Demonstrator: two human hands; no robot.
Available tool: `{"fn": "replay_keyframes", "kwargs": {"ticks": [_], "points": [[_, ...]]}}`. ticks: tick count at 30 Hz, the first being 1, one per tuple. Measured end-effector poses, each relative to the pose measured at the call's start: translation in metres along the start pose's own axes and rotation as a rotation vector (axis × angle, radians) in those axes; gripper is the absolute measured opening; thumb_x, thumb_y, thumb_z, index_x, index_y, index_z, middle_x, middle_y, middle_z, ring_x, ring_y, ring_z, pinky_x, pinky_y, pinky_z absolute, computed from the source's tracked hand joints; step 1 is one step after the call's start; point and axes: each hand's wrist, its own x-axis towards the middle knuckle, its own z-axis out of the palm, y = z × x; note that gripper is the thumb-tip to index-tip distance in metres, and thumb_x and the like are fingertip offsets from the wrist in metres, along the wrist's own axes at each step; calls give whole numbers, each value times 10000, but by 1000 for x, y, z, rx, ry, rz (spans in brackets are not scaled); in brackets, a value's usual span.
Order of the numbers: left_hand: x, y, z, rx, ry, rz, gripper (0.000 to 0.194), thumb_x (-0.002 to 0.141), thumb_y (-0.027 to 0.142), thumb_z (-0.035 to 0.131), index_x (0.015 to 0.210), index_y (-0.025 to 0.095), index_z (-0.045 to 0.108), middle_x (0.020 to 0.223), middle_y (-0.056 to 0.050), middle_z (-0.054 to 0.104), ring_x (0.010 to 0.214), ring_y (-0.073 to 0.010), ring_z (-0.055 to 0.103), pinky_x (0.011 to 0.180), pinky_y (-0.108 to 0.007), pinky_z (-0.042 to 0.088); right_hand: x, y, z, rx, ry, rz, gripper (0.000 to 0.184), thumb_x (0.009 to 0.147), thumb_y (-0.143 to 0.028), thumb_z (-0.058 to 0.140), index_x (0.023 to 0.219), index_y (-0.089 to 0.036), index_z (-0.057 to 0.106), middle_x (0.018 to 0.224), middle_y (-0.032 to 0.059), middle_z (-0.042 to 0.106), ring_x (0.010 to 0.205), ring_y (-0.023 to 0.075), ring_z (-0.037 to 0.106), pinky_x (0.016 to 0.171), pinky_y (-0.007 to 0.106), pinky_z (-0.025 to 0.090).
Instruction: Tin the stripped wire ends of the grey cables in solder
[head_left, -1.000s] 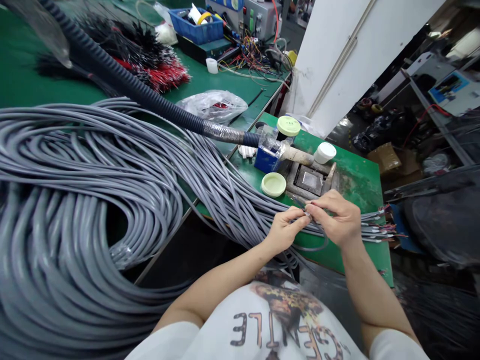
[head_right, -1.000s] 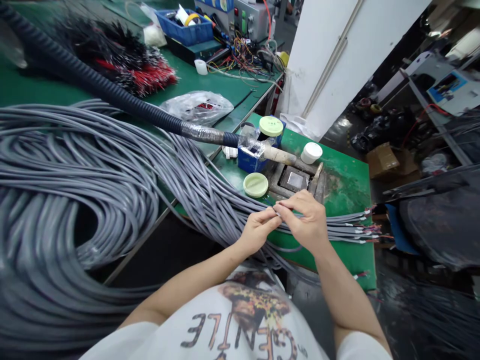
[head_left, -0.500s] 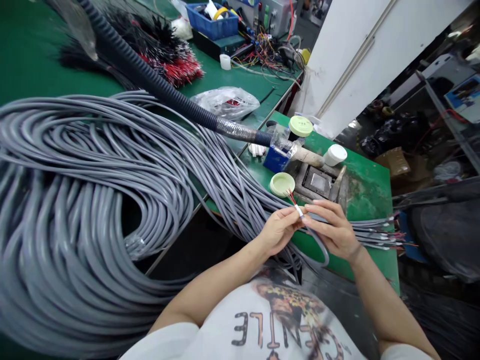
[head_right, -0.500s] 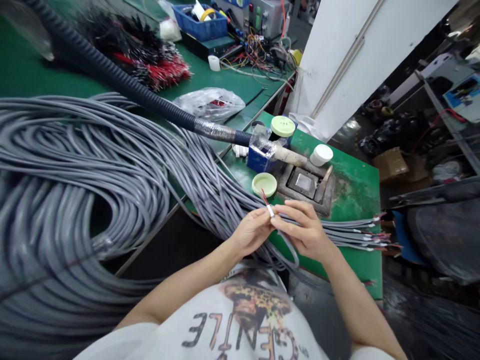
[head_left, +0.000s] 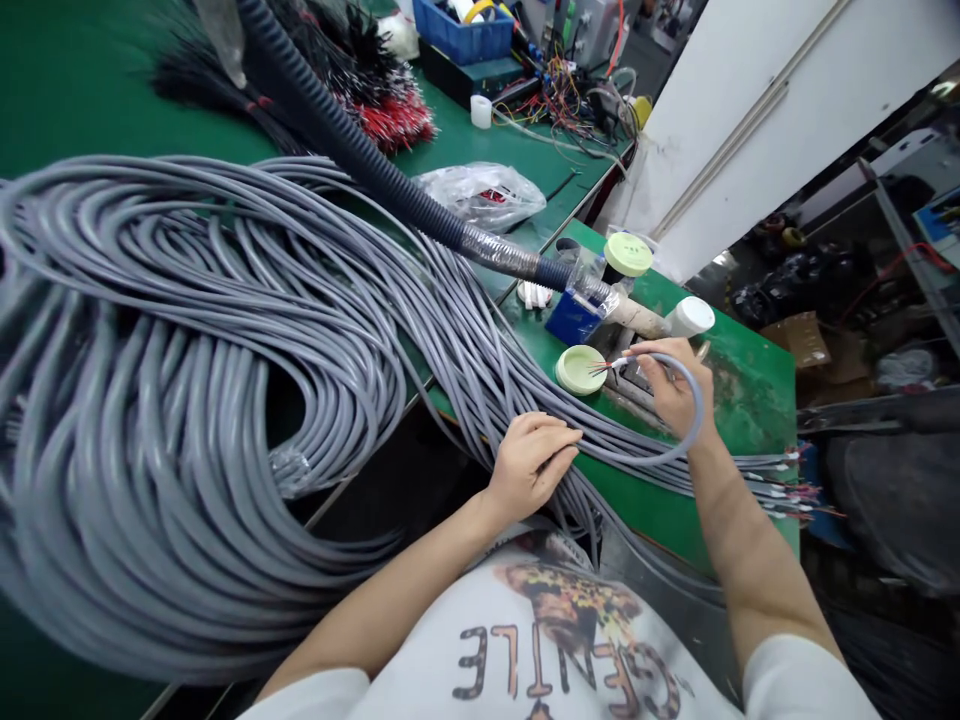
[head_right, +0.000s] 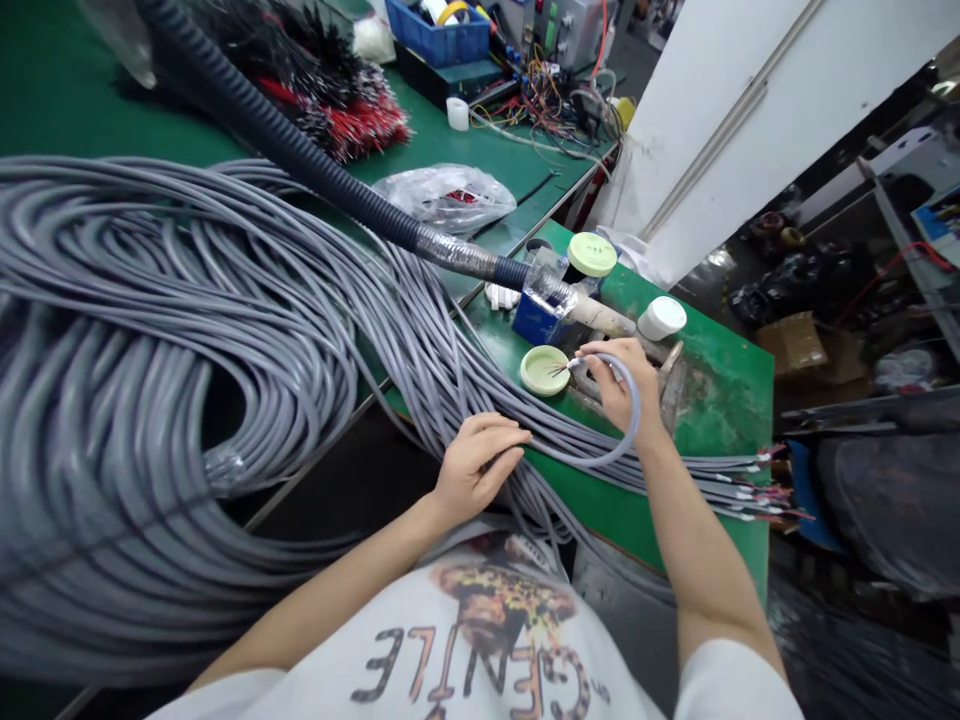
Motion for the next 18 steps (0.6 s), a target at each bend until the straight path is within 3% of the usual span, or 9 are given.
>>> {"fn": "replay_keyframes", "kwargs": {"ticks": [9,18], "points": [[-4,-7,1,28,-44,18,213,861,187,581,1046,227,679,899,-44,742,929,-185,647,941,-394,427,19,14,24,-115,-107,4,183,896,-357,564,946,-252,704,916,28,716,914,220,611,875,407,467],[-5,-9,1,52,-64,18,204,856,176,583,1032,227,673,890,-36,742,919,-179,654,973,-403,406,20,17,29,-190,-151,-11,186,906,-342,547,949,-249,702,892,32,707,901,218,599,861,394,436]]}}
